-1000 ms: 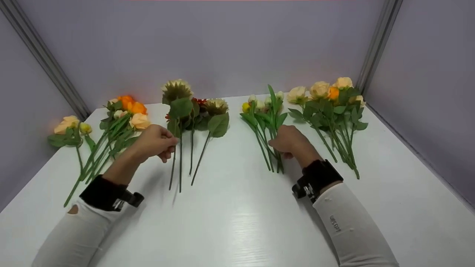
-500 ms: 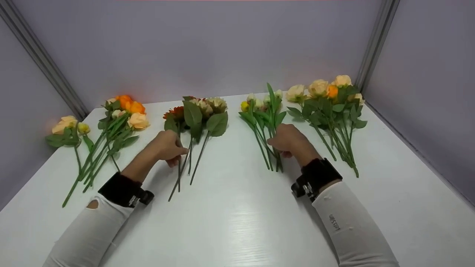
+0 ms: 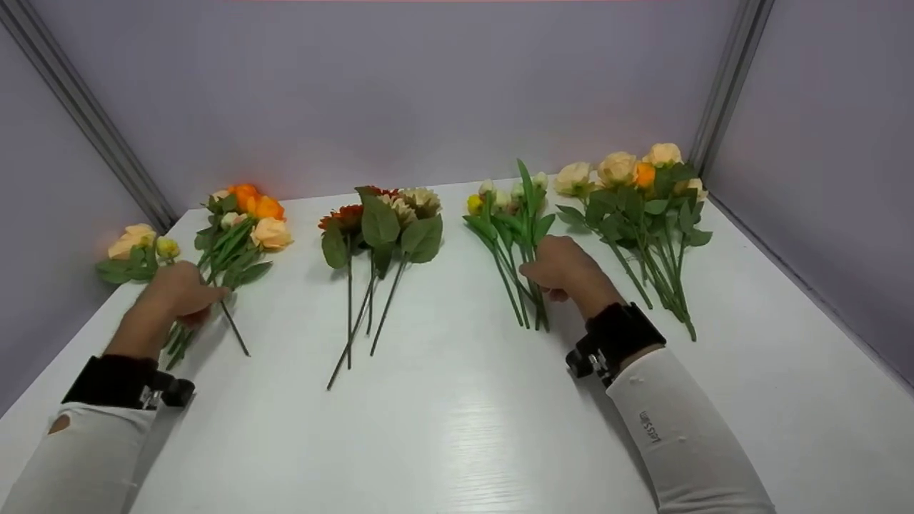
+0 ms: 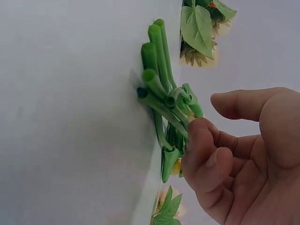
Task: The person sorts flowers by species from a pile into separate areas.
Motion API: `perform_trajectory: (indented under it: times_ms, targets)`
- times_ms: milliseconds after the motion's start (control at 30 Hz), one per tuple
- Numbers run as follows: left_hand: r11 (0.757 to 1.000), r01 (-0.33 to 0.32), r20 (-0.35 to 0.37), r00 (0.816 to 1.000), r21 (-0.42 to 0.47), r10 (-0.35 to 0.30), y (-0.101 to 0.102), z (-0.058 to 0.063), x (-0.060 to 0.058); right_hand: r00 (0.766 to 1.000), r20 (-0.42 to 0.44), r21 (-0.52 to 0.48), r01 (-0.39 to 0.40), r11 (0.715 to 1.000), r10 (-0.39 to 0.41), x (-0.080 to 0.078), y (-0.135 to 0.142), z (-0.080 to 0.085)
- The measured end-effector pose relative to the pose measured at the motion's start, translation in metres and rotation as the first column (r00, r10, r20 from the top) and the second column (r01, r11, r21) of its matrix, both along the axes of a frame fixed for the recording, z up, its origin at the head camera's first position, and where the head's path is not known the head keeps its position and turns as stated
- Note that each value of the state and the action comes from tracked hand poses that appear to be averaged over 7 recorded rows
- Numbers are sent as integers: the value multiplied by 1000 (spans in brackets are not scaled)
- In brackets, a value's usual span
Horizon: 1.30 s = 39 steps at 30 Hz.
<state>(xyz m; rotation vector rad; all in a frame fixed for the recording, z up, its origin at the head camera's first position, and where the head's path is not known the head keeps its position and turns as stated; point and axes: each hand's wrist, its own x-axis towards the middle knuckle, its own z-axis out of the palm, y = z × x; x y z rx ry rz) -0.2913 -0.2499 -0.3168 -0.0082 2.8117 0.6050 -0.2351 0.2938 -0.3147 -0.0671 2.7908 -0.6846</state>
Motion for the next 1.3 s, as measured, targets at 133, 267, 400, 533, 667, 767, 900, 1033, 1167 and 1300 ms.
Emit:
perform_trajectory:
  times_ms: [133, 267, 400, 533, 667, 767, 900, 1033, 1167, 1300]
  targets:
    - [998, 25, 191, 981, 50, -34, -11, -11, -4, 1000, 0, 2, -1, 1000, 1, 1, 2, -1]
    - [995, 10, 184, 983, 98, -28, -15, -11, -9, 1000, -6, 5, -1, 1000, 1, 1, 1, 0]
    - [990, -45, 85, 996, 135, 34, -24, -6, -10, 1000, -5, 6, -8, 1000, 8, 0, 0, 1]
    - [980, -104, -45, 993, 167, 113, -30, 4, -6, 1000, -8, 5, -14, 1000, 14, 0, -2, 1]
    - [943, -112, -113, 981, 314, 154, -20, 17, 0, 1000, -27, -1, -17, 1000, 17, 2, -6, 4]
    - [855, -77, -73, 988, 513, 133, 2, 29, 8, 999, -41, -83, -25, 996, 22, 4, -17, 7]
    - [685, -8, -6, 1000, 729, 18, 49, 40, 25, 996, -70, -282, -69, 957, 51, 13, -48, 15]
    - [547, 87, -30, 993, 833, -113, 106, 42, 49, 977, -139, -387, -205, 899, 163, 33, -92, 22]
    - [478, 188, -76, 967, 858, -242, 150, 39, 76, 931, -196, -439, -364, 822, 308, 56, -128, 26]
    - [444, 251, -101, 937, 860, -333, 174, 35, 96, 896, -190, -469, -441, 765, 400, 70, -146, 25]
